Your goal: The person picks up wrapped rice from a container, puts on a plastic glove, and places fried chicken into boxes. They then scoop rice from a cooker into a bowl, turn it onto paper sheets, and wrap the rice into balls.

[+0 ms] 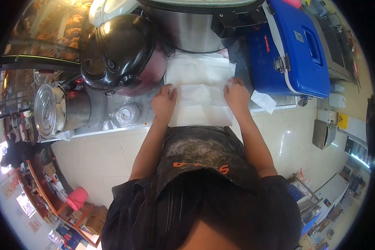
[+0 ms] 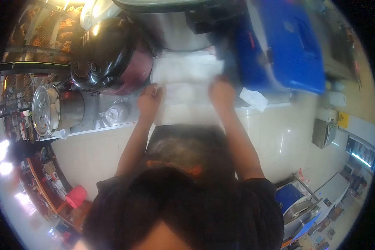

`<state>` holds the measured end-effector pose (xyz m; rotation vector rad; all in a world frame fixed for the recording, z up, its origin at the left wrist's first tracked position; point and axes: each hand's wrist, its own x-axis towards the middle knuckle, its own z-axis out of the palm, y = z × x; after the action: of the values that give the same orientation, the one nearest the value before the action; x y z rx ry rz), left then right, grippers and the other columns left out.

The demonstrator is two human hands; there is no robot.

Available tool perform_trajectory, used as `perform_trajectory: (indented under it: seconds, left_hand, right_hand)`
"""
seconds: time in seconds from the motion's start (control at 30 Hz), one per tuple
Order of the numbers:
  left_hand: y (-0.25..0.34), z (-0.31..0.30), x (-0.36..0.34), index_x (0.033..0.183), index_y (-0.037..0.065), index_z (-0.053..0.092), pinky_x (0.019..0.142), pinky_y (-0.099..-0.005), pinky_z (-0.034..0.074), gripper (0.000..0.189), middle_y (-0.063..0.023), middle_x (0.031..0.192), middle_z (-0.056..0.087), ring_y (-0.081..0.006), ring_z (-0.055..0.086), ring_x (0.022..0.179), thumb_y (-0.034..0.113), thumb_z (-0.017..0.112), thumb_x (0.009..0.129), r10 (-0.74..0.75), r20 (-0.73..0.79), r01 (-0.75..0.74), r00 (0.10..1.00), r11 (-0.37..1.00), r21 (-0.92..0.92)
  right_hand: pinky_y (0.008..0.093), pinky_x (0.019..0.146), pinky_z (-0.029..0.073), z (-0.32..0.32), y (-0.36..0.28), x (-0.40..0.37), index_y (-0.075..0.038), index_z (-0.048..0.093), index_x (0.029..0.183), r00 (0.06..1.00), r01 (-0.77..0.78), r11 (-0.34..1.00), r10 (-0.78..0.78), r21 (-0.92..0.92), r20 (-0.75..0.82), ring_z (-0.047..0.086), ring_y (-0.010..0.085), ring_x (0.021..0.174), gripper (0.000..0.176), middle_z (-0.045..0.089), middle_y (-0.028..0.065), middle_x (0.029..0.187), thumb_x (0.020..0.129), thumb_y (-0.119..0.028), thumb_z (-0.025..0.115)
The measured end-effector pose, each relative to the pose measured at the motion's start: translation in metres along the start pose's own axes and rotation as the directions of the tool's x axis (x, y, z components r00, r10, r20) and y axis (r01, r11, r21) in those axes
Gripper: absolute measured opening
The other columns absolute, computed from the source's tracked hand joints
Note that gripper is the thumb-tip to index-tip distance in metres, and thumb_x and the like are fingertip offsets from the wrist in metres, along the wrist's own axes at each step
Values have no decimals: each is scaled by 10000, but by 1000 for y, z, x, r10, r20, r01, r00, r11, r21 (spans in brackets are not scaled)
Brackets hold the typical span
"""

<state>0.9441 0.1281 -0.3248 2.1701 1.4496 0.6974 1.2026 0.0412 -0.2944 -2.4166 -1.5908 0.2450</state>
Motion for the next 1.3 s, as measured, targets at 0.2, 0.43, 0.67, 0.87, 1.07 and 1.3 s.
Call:
perform_trajectory:
  seconds: [0.2, 0.43, 0.67, 0.87, 1.07, 1.3]
  left_hand:
    - [37, 6, -14, 1239, 60, 595, 1033, -467, 448, 401, -139, 1393, 538, -339, 539, 1236, 96, 657, 844, 660, 190, -650, 727, 751, -121]
    - [53, 4, -16, 1336, 54, 537, 1152, -472, 345, 499, -172, 1500, 421, -360, 406, 1383, 176, 650, 866, 631, 338, -638, 698, 763, -105]
    - [55, 3, -14, 1348, 76, 535, 1159, -475, 324, 529, -179, 1511, 396, -395, 355, 1400, 213, 666, 854, 613, 353, -626, 707, 774, -90]
    - [52, 12, -16, 1330, 57, 540, 1148, -477, 336, 513, -185, 1451, 446, -397, 388, 1366, 186, 651, 846, 575, 351, -577, 739, 809, -110]
    - [36, 15, -19, 1284, 32, 564, 1098, -441, 403, 476, -135, 1384, 518, -356, 476, 1276, 81, 596, 812, 531, 473, -483, 703, 845, -229]
    - [58, -7, -26, 1319, -13, 546, 1101, -432, 417, 511, -154, 1435, 493, -322, 442, 1361, 131, 594, 831, 711, 185, -730, 678, 682, 52]
  right_hand:
    - [423, 953, 482, 39, -20, 83, -9, 661, 1063, 913, 391, 886, -408, 249, 22, 583, 355, 1119, 252, 658, 156, 1037, 814, -48, 677]
    - [430, 899, 507, 50, -38, 135, 3, 644, 1076, 788, 409, 907, -408, 102, 461, 634, 383, 1031, 387, 664, 217, 1089, 701, -72, 703]
    - [435, 856, 515, 21, -62, 142, 24, 697, 893, 668, 385, 917, -354, 104, 655, 644, 396, 1016, 215, 652, 246, 1088, 695, -17, 623]
    - [416, 917, 514, -26, -76, 86, 25, 693, 1050, 631, 572, 819, -480, 52, 609, 633, 375, 1091, 295, 634, 214, 1236, 772, -19, 602]
    - [432, 1090, 431, 0, -26, 2, 47, 536, 1328, 714, 633, 767, -632, 107, 302, 520, 357, 1292, 550, 506, 217, 1431, 797, -74, 613]
    - [473, 1138, 379, 3, -21, -51, 101, 455, 1376, 695, 705, 707, -704, 54, 143, 433, 398, 1374, 552, 472, 284, 1430, 903, -136, 609]
